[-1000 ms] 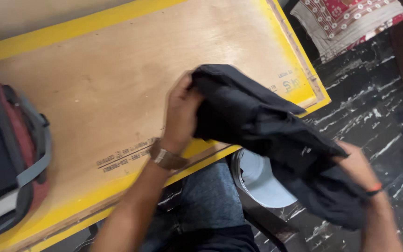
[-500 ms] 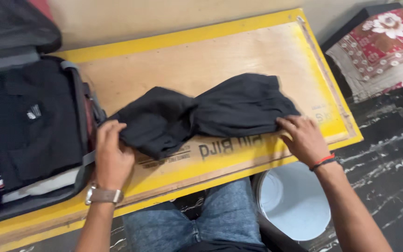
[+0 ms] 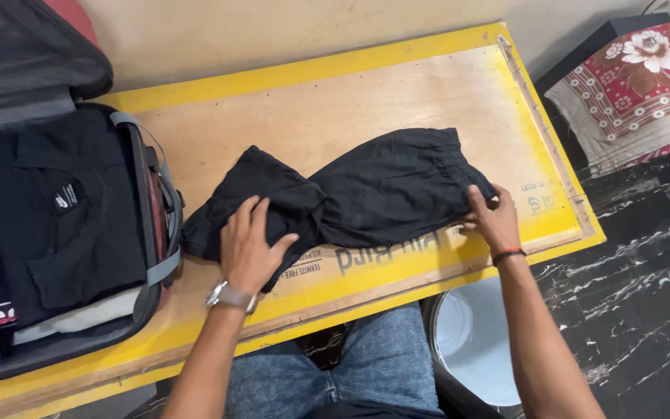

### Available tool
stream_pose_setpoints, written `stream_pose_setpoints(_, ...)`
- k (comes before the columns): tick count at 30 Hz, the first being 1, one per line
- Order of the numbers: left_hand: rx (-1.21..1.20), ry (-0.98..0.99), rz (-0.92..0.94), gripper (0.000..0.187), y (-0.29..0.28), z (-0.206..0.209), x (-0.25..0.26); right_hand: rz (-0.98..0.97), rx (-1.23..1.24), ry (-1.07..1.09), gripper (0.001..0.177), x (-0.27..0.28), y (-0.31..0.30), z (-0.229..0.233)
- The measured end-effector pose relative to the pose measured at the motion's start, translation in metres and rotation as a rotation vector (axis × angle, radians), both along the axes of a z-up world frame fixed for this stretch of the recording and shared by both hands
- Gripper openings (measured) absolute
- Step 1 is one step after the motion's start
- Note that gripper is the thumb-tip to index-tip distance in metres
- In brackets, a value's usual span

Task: The person folds a purple t-shirt and a pair of black pants on a yellow table, then places them into an open suitcase. The person handles each garment one at a time, smoothing and folding them neatly before packing.

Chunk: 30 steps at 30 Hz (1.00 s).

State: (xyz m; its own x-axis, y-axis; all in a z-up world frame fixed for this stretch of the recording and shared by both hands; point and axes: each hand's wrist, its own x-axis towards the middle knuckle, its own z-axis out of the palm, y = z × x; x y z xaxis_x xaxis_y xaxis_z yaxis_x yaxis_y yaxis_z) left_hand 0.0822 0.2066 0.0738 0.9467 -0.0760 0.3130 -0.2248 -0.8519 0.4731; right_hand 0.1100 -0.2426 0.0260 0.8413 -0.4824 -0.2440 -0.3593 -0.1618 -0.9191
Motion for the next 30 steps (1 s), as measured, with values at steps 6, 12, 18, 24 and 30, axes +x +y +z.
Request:
stream_pose_setpoints(6,-0.127,0.123,0.029,0.036,-0.014,-0.028,0.03,0.072,-0.196,-0.076,0.041,0.005,-0.015,-0.028)
stream_pose_setpoints(12,-0.697,-0.13,0.241,0.018,0.02,-0.014,0.055,-0.106,-0.037,-0.173,0.039,0.007,-0.098,-0.05)
stream_pose_setpoints(18,-1.18,-0.381,0.24,0.018,0.052,0.02,0.065,-0.585,0.341,-0.578,0.039,0.011,-0.199,-0.019)
stream_pose_setpoints(24,-0.619,-0.446,0.302,0.047,0.051,0.008,0.055,-0.591,0.547,-0.671,0.027,-0.017,-0.238,-0.025)
stream_pose_setpoints(30,-0.498,-0.374,0.258,0.039,0.057,0.011,0.029,-0.534,0.305,-0.345,0.028,-0.038,-0.237,-0.047)
